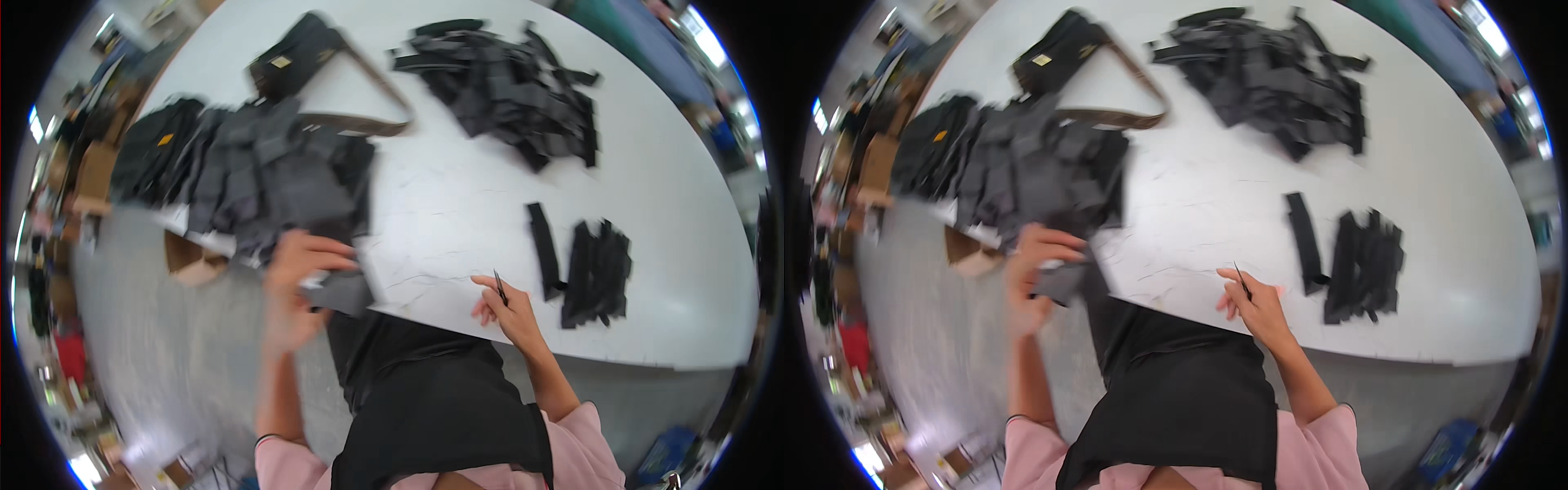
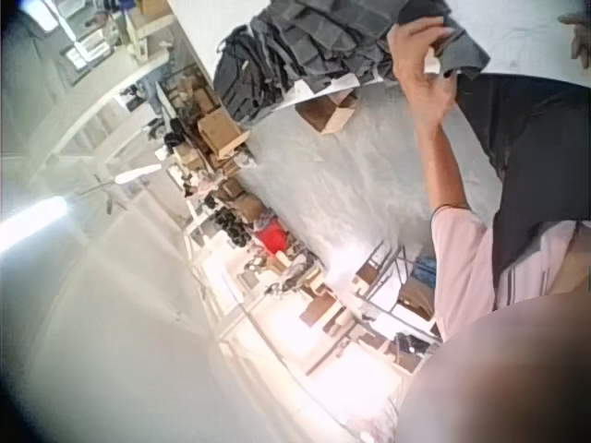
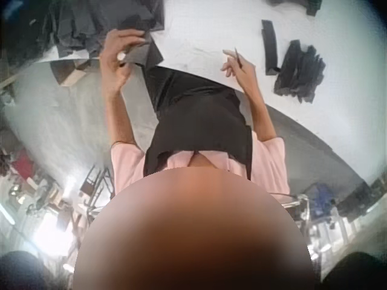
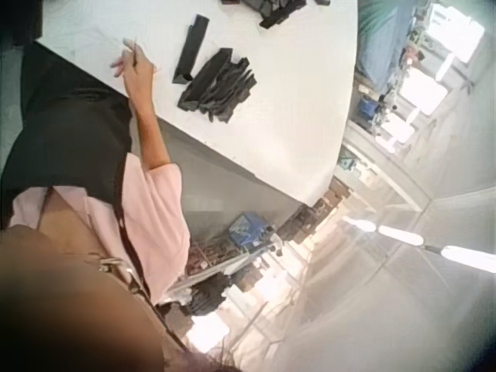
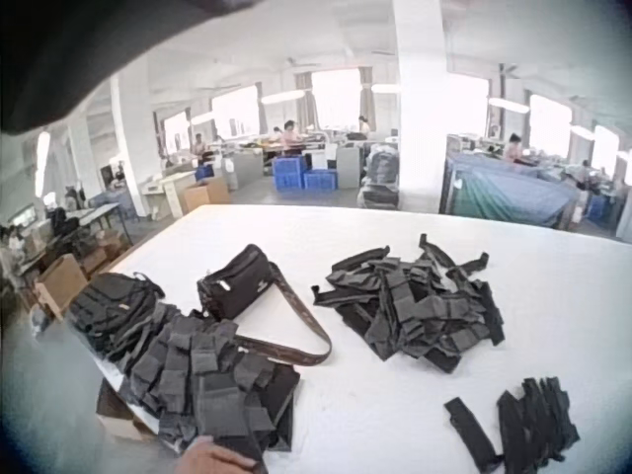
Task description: Manually process or trim industrial fabric straps using small hand scissors.
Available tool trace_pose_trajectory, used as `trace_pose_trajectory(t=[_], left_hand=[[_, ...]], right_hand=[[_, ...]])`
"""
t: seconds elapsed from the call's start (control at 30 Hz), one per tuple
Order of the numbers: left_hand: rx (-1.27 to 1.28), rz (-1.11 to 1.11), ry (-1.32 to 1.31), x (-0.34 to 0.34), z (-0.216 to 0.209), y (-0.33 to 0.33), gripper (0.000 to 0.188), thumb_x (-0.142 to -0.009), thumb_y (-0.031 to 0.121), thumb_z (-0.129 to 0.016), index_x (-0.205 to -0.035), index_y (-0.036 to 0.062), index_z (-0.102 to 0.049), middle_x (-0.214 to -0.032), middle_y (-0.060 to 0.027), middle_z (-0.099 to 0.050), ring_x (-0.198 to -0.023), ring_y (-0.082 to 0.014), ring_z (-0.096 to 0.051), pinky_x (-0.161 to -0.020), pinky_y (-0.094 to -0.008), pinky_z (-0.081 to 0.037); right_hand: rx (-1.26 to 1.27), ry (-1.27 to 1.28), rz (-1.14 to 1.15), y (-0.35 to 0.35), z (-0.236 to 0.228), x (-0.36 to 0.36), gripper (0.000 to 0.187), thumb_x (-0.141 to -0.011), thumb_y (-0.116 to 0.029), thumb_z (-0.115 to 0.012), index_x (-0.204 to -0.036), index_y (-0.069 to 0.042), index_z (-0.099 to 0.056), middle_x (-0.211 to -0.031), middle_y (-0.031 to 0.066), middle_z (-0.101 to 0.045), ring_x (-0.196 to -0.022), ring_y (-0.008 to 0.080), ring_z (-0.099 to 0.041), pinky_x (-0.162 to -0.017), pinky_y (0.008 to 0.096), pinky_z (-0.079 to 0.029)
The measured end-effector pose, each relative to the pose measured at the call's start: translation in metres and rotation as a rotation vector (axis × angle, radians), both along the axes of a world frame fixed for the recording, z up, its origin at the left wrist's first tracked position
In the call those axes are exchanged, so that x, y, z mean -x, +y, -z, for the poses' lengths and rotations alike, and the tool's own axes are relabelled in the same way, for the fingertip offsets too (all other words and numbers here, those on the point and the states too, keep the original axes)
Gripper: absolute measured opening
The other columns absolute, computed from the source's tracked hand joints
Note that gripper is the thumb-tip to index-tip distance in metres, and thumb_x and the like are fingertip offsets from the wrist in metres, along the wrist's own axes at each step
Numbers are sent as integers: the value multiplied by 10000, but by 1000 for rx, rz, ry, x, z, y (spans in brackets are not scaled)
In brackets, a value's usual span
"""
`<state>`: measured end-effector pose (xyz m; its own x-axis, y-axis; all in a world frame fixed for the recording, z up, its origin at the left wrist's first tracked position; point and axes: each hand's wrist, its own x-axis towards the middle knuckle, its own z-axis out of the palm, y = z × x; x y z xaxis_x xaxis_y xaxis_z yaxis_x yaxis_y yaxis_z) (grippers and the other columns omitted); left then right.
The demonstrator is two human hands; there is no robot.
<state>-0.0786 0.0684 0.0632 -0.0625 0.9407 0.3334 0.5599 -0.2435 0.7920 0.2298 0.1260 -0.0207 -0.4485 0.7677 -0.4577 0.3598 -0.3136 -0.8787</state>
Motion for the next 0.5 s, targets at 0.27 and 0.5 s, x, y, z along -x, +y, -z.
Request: trace_pose_trajectory(t=[0.27,0.5], left_hand=[[381,-26,708,158,60,44,362,-662,-116,-371,-847,76,-615,-1232,-106,-573,-1214,-323,-446,-1099,-462,-184],[268,-220,755,100,20,44,458,-733,-113,-352,-1007,116,-638,-1351,-39,-500,-1296,-285,-390,-1121,-476,-118]], right_hand=[[-626,-240,542,20,2,-104,139,-842,-6,-575,-968,-6,-634,-800,78,-594,-659,134,-570,-599,269,-442],[-670,-665,621,39,14,-190,180,-817,-135,-640,-954,-18,-642,-894,126,-635,-775,293,-625,-666,349,-480]])
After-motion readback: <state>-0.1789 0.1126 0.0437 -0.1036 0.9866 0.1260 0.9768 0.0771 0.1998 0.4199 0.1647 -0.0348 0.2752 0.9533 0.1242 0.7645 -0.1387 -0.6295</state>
